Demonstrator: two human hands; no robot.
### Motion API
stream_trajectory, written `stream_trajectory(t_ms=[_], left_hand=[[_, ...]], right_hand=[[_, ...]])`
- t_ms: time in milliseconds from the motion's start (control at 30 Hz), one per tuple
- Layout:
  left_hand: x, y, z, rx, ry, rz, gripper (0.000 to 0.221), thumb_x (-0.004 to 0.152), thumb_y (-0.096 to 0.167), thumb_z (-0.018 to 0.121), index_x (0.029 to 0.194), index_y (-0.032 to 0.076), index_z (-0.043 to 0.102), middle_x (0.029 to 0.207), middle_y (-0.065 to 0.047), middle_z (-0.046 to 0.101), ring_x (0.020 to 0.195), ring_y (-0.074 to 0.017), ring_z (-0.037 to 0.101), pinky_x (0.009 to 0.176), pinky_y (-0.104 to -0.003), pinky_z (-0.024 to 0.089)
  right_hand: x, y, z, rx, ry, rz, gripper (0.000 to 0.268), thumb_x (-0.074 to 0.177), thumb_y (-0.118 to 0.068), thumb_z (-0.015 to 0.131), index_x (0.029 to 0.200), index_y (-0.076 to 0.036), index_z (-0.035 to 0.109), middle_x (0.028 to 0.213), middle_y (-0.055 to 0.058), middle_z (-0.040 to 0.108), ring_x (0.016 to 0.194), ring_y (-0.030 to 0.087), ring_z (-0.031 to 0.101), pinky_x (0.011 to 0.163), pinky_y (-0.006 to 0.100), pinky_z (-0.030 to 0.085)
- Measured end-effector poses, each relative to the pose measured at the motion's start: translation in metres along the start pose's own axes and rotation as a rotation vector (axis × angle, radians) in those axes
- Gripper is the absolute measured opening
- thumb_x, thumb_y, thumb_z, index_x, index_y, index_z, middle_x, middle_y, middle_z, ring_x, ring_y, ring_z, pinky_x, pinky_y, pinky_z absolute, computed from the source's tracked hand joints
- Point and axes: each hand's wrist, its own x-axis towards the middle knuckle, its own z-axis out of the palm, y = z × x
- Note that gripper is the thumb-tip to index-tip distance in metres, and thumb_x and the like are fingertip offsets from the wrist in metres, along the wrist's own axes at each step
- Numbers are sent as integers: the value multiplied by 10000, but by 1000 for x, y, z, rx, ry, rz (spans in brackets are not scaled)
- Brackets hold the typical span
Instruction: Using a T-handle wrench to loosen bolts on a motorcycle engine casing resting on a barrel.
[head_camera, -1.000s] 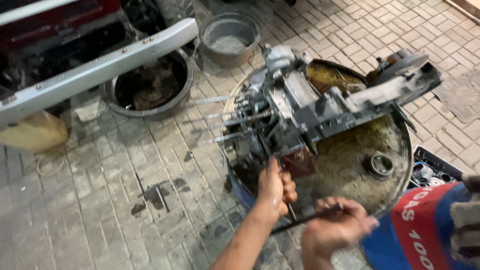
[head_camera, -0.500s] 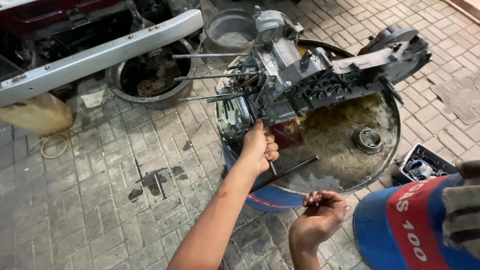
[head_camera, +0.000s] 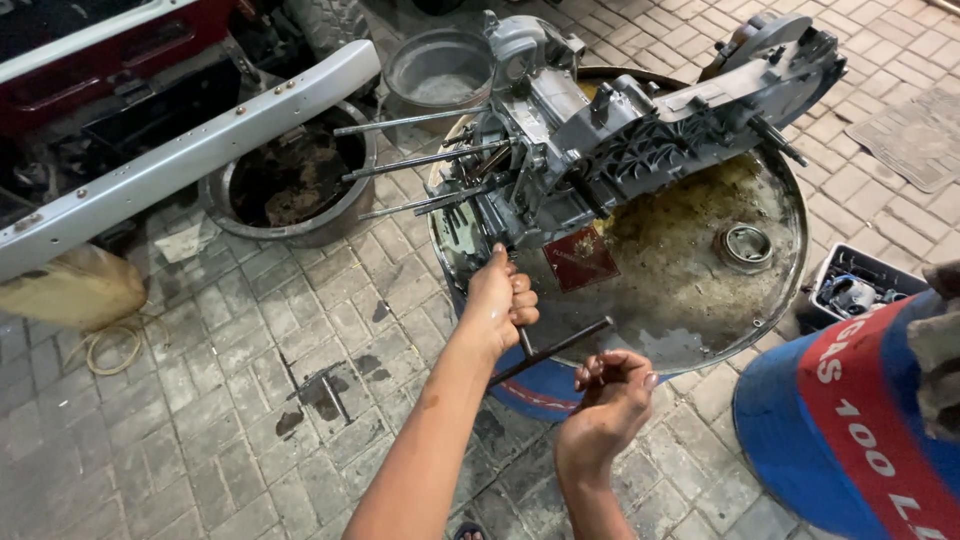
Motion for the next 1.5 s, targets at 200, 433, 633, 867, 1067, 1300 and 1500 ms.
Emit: stream_trajectory(t_ms=[200,433,633,867,1067,1300,1500], left_hand=[[-11,7,-4,13,-9,-42,426,1127,515,386,845,201,325,620,53,232,453,-69,136,383,-242,70],[-18,2,1,46,-53,-30,474,1125,529,375,797,196,295,637,33,220,465,-90,97,397,-262,63],[-10,5,-5,62,-89,-34,472,1125,531,354,799,201,270,621,40,167,455,-87,72,402,-266,46],[-3,3,-6,36,-95,-65,464,1110,557,384,818,208,296,618,48,172,448,-76,106,395,-251,51],[18,-1,-1,76,-93,-2,493,1095,557,347,751,209,288,561,63,195,398,-47,173,335,-212,132],[1,23,24,33,-50,-38,441,1118,542,376,843,206,302,640,48,211,470,-75,143,396,-239,77],[4,28,24,40,-27,-23,491,1126,522,382,777,197,263,608,37,219,442,-92,112,392,-279,55]], right_hand=[[-3,3,19,22,5,38,452,1007,-539,422,1020,-97,517,824,39,479,710,141,473,595,296,381],[-18,-2,33,-116,-35,55,534,986,-572,415,990,-57,556,833,72,500,742,184,521,626,295,427],[-20,-5,34,-202,-93,77,348,978,-444,541,996,-97,567,871,21,504,744,129,517,634,279,376],[-10,16,-8,89,102,55,247,972,-301,508,1107,-94,510,825,30,492,699,154,501,604,289,398],[2,19,36,207,291,-93,616,861,-649,557,1202,-137,542,852,-11,463,712,104,448,584,252,378],[-24,-11,48,-183,131,-79,868,836,-774,492,1331,-63,464,925,25,473,763,124,467,630,283,393],[-6,-3,57,-387,-95,155,281,995,-390,585,1094,-128,607,842,-28,511,691,96,493,593,278,425]])
